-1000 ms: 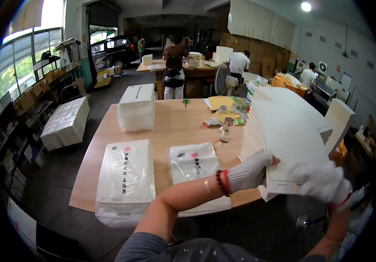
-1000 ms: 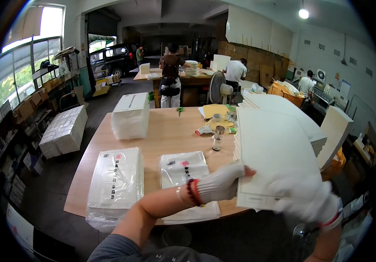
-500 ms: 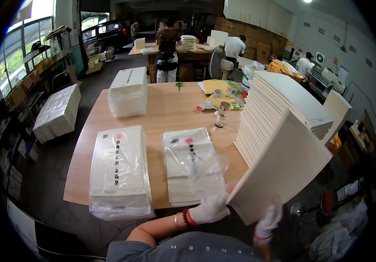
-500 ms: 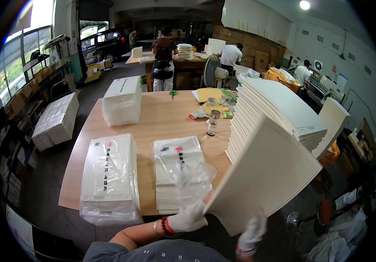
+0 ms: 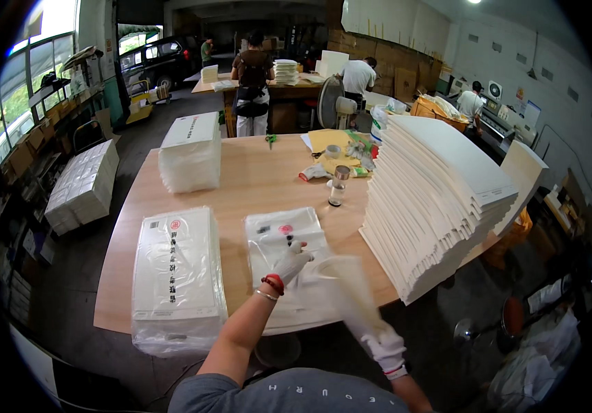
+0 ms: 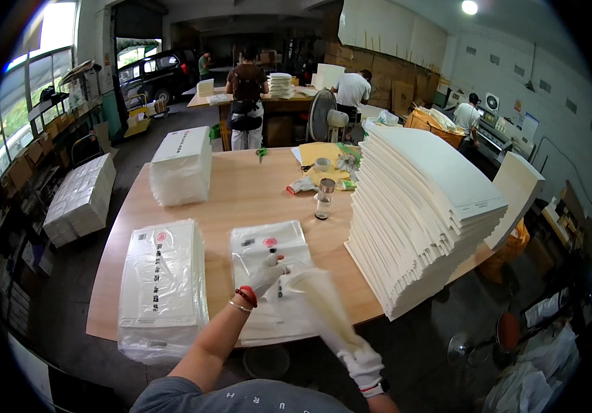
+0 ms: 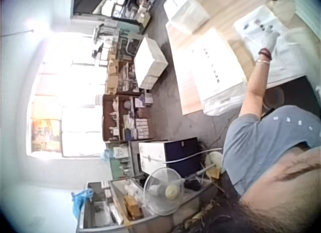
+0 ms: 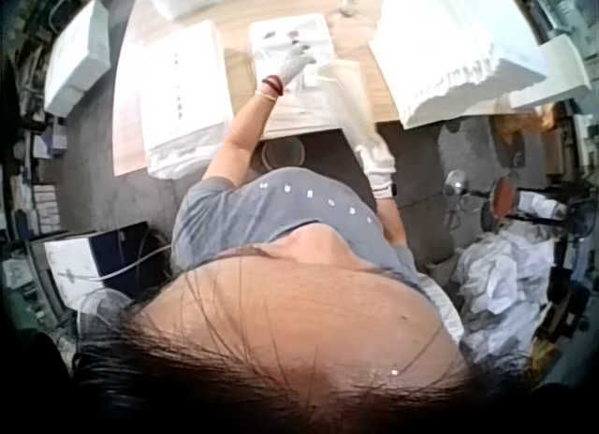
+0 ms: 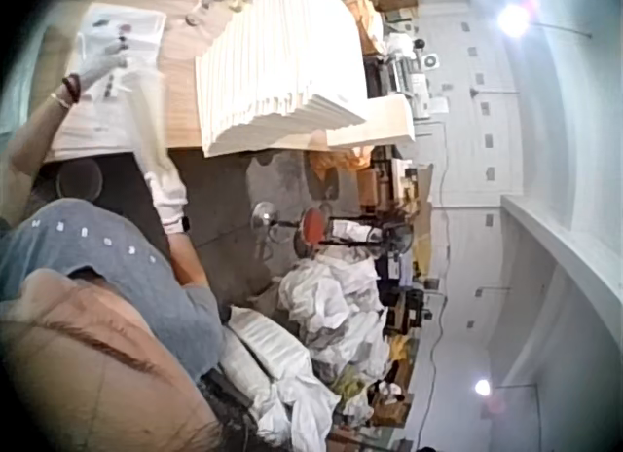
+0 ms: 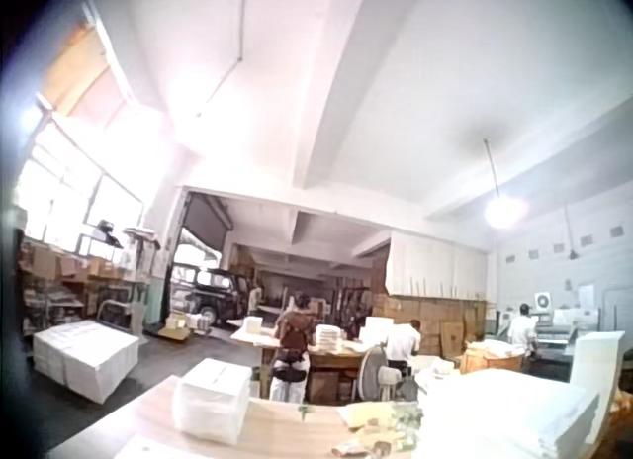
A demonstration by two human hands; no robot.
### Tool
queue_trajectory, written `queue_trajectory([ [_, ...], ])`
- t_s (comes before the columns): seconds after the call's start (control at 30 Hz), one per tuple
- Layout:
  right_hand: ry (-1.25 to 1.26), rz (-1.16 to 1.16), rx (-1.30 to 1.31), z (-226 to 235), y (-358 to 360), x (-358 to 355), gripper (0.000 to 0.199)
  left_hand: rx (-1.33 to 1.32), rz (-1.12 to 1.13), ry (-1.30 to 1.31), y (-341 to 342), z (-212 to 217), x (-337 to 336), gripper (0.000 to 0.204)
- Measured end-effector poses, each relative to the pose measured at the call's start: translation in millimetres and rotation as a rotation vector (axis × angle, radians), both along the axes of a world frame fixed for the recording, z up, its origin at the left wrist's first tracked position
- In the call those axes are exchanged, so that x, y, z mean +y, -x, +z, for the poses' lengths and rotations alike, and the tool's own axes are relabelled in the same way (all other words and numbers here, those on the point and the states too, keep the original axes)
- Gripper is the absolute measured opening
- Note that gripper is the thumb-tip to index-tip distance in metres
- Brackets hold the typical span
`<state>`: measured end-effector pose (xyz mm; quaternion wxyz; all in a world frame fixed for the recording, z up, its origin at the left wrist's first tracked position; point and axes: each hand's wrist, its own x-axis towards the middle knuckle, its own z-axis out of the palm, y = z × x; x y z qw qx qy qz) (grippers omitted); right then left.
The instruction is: The person repeatedly picks up white rectangular items from a stack, places them into clear plastic bags, and stacks the filled bags on the table. The person wears white gloves and works at a wooden table in a workshop environment.
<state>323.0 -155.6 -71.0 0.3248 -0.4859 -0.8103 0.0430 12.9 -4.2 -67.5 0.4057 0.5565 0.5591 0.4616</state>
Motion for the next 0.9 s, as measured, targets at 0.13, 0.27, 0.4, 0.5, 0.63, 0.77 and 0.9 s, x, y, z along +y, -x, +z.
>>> queue_trajectory([
  [0.13,0.619,-0.146,-0.433,26,56,49,0.03,0.742,-0.13,-0.602,-57,-37,-32,0.058],
  [0.27,0.497,-0.089,-0.284,-43,64,110,0.052,0.595,-0.201,-0.376,-97,8,-73,0.051],
  [0.4,0.568,-0.348,-0.092,0,94,112,0.058,0.639,-0.055,-0.281,-55,-38,-68,0.055],
  [0.5,0.496,-0.257,-0.025,-96,107,157,0.05,0.961,-0.12,-0.825,-15,-111,-63,0.054],
  [0.63,0.696,-0.186,-0.313,-82,100,181,0.054,0.78,0.559,-0.305,46,-139,-66,0.039],
  [0.77,0.69,0.013,-0.378,-72,83,160,0.068,0.284,0.539,0.234,49,-131,-79,0.028],
  [0.9,0.809,0.094,-0.346,-73,57,101,0.076,0.35,0.404,0.232,38,-140,-140,0.02],
])
